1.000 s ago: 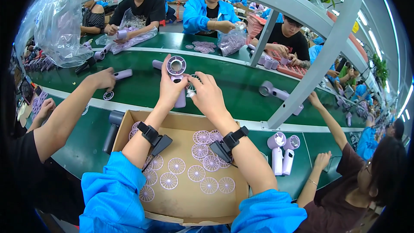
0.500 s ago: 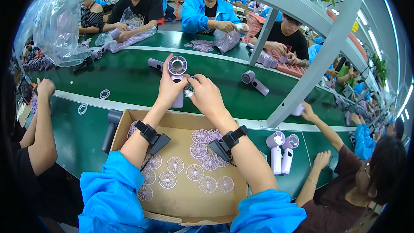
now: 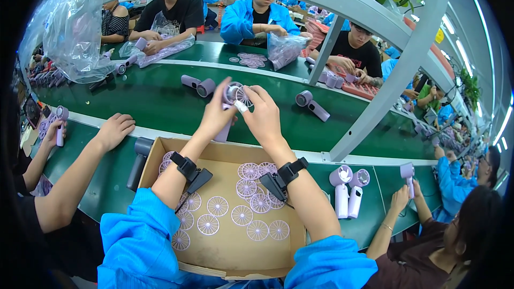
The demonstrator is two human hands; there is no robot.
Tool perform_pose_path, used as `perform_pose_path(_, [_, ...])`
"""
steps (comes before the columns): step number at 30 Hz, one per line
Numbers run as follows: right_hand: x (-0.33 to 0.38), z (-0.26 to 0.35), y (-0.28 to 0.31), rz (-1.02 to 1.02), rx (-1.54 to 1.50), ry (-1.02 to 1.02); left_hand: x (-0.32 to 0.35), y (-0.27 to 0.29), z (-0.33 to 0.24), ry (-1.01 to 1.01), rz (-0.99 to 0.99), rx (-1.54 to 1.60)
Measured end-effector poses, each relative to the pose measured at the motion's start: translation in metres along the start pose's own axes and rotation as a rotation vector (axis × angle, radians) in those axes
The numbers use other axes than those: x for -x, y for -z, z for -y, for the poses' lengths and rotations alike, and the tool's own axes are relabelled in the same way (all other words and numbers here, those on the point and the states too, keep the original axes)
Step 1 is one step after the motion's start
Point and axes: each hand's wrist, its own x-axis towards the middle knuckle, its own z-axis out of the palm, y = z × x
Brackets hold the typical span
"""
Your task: The person assembles handheld fans by picking up a fan body, inserting a fan blade, and pressing a fan cover onto the front. The person then places the assembled fan onto the conveyor belt and repeats the process.
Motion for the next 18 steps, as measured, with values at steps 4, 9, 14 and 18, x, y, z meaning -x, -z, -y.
perform_pose_path(4, [0.003, -0.005, 0.000, -0.040, 0.191, 0.185, 0.006, -0.007, -0.011, -0.069, 0.169, -0.192])
perform_pose_path(9, [0.003, -0.005, -0.002, -0.029, 0.267, 0.237, 0.006, -0.007, -0.011, -0.074, 0.167, -0.182])
perform_pose_path(14, [0.004, -0.005, -0.001, -0.049, 0.282, 0.251, 0.008, -0.010, -0.013, -0.120, 0.172, -0.161])
perform_pose_path(18, [0.003, -0.001, 0.000, -0.047, 0.286, 0.247, 0.008, -0.007, -0.018, -0.085, 0.177, -0.159])
